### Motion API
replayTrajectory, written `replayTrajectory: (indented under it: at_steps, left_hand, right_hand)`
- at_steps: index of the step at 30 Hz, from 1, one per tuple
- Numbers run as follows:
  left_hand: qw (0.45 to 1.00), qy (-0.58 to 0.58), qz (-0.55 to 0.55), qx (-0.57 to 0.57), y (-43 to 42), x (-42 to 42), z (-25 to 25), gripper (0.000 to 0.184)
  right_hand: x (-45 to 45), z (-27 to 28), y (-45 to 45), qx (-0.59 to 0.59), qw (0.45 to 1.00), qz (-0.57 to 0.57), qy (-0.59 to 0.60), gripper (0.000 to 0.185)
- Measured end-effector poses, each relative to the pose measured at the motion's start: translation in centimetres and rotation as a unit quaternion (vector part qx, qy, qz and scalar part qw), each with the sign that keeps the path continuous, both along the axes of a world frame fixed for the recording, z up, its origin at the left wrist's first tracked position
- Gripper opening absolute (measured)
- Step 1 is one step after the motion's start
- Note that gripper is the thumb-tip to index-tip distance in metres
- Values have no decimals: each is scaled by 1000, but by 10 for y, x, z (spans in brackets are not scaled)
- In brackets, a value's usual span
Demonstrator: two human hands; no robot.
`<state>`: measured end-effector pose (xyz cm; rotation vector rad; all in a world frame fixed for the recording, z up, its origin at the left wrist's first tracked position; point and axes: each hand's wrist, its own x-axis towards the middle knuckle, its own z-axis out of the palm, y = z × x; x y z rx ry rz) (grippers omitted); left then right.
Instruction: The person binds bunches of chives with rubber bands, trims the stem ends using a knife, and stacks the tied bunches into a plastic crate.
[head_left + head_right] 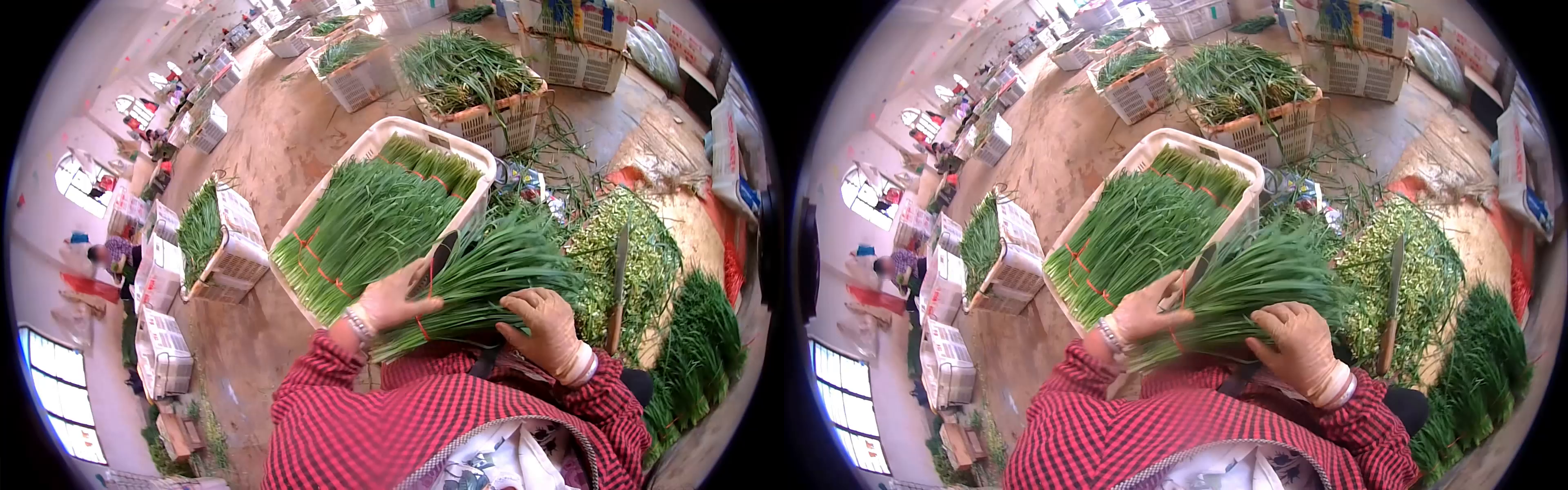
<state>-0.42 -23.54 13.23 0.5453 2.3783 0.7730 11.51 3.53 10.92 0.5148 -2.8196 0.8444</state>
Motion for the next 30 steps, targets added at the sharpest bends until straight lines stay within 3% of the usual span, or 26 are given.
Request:
replayTrajectory:
  at_steps: [1, 3, 4, 5, 7, 9, 11, 13, 15, 17, 18, 21, 22, 25, 27, 28, 30]
  left_hand:
    - [1000, -1, 5, 5, -8, 4, 0, 96]
    - [998, -36, -47, -13, -22, 13, -5, 108]
    - [992, 32, -88, 81, -25, 15, -20, 117]
    - [992, 37, -81, 84, -30, 16, -32, 117]
    - [992, 82, -74, 60, -32, 21, -37, 117]
    - [995, 56, -57, 65, -38, 21, -35, 113]
    - [998, 2, -27, 53, -41, 17, -32, 110]
    - [999, -26, -15, 43, -44, 12, -32, 107]
    - [1000, 10, 8, -1, -57, -5, -58, 97]
    - [992, -17, 91, 90, -69, -22, -64, 67]
    - [974, 4, 119, 190, -79, -33, -80, 63]
    - [865, -2, 238, 443, -88, -50, -80, 49]
    - [823, -39, 309, 476, -88, -55, -76, 46]
    - [805, 15, 349, 480, -48, -50, -74, 44]
    - [810, -33, 283, 513, -10, -52, -92, 51]
    - [758, -94, 307, 568, 16, -38, -87, 56]
    - [769, -33, 153, 620, 54, -37, -83, 57]
  right_hand:
    - [-2, 10, -3, 5, 1000, 5, -1, 58]
    - [-12, 29, -21, -24, 991, 67, 117, 65]
    - [-16, 38, -32, 24, 990, 101, 92, 75]
    - [-23, 35, -42, 62, 987, 137, 58, 83]
    - [-36, 7, -56, 147, 973, 170, 45, 85]
    - [-56, -38, -60, 195, 964, 153, 99, 85]
    - [-63, -43, -61, 235, 957, 98, 141, 82]
    - [-72, -44, -58, 169, 979, 90, 67, 85]
    - [-77, -48, -51, 104, 990, 72, 63, 69]
    - [-74, -47, -43, 77, 996, 38, 7, 57]
    - [-69, -49, -39, 79, 996, 40, 6, 57]
    - [-53, -56, -25, -112, 989, -74, -60, 61]
    - [-51, -65, -22, -196, 973, -97, -76, 60]
    - [-54, -71, -22, -411, 884, -162, -154, 56]
    - [-62, -47, -27, -503, 835, -146, -172, 57]
    - [-64, -44, -29, -501, 834, -153, -171, 57]
    - [-67, -38, -34, -503, 841, -152, -130, 59]
